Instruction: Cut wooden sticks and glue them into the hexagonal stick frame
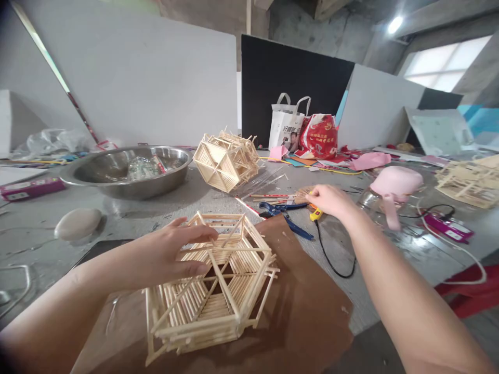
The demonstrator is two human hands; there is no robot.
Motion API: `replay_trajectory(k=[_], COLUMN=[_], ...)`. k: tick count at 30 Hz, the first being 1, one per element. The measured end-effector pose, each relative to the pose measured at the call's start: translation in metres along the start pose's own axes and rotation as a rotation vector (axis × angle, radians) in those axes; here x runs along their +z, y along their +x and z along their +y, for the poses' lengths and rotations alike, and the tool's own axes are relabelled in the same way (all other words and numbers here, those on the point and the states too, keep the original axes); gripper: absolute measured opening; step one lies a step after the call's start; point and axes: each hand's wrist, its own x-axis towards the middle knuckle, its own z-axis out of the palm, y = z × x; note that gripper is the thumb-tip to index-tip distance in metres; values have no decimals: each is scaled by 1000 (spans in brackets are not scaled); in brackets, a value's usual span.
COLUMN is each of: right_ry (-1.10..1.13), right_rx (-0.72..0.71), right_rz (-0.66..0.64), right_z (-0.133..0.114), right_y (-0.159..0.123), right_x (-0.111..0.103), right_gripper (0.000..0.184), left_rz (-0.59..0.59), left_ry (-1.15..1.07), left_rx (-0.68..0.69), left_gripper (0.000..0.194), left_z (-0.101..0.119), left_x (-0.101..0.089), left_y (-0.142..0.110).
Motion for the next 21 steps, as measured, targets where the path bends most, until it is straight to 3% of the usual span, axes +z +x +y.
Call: replay_trajectory(k=[5,12,18,21], right_ry=[2,78,315,458], right_rx=[131,401,502,485], right_rz=[-65,-8,6,61], right_z=[35,44,41,37], right_y=[1,11,15,11], right_x=[39,61,81,79], right_gripper=[24,56,36,24], left_rz=[1,-11,-6,0], left_ry=[45,33,12,1], left_rx=[-10,-4,-16,-21], left_gripper=[48,49,50,48], left_z=[0,1,4,5], left_x=[0,-2,-3,-3], left_y=[0,-2,-6,-7])
